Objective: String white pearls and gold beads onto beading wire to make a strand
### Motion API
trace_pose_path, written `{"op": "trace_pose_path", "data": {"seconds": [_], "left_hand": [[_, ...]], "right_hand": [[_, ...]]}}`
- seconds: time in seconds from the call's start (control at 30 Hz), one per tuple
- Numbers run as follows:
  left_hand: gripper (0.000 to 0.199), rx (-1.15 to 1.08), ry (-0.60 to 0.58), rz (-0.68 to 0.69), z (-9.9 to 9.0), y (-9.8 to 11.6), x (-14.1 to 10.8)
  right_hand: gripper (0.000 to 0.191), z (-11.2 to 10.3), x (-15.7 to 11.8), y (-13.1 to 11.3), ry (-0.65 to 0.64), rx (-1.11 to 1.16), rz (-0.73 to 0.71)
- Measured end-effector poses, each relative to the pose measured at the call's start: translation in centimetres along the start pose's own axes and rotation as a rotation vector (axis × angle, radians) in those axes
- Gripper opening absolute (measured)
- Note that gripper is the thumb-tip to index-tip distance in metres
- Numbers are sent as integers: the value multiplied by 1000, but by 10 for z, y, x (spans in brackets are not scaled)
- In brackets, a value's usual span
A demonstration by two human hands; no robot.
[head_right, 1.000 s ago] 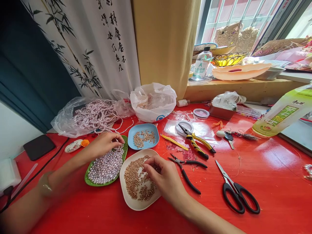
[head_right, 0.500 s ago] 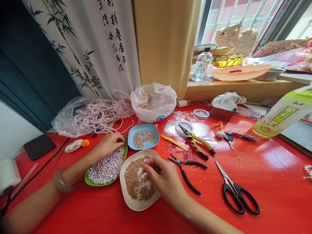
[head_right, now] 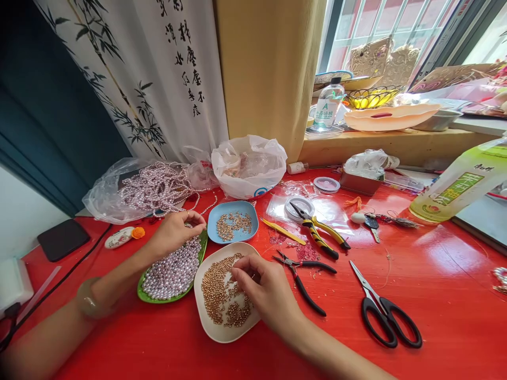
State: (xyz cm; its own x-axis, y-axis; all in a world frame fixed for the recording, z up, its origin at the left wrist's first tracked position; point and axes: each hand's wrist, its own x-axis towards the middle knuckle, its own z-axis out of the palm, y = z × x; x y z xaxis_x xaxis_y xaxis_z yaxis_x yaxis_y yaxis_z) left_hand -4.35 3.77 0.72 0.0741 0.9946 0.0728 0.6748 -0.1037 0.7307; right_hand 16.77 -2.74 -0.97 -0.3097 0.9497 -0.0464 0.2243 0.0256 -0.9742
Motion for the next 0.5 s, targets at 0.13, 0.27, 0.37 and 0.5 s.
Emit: {"op": "trace_pose_path", "data": {"seconds": [0.13,0.27,0.37,0.5], "left_hand": [[17,-662,-262,-179,15,23,-17],[15,-906,-376,-308,31,30,-31],[15,-975,-379,-321,37,28,-33],[17,-1010,-381,-335,40,26,-34]], "right_hand": [[12,0,1,-1,12,27,22],[14,0,0,-4,18,86,44],[15,0,0,-6,2,129,60],[15,1,-1,-7,-9,142,86]]}}
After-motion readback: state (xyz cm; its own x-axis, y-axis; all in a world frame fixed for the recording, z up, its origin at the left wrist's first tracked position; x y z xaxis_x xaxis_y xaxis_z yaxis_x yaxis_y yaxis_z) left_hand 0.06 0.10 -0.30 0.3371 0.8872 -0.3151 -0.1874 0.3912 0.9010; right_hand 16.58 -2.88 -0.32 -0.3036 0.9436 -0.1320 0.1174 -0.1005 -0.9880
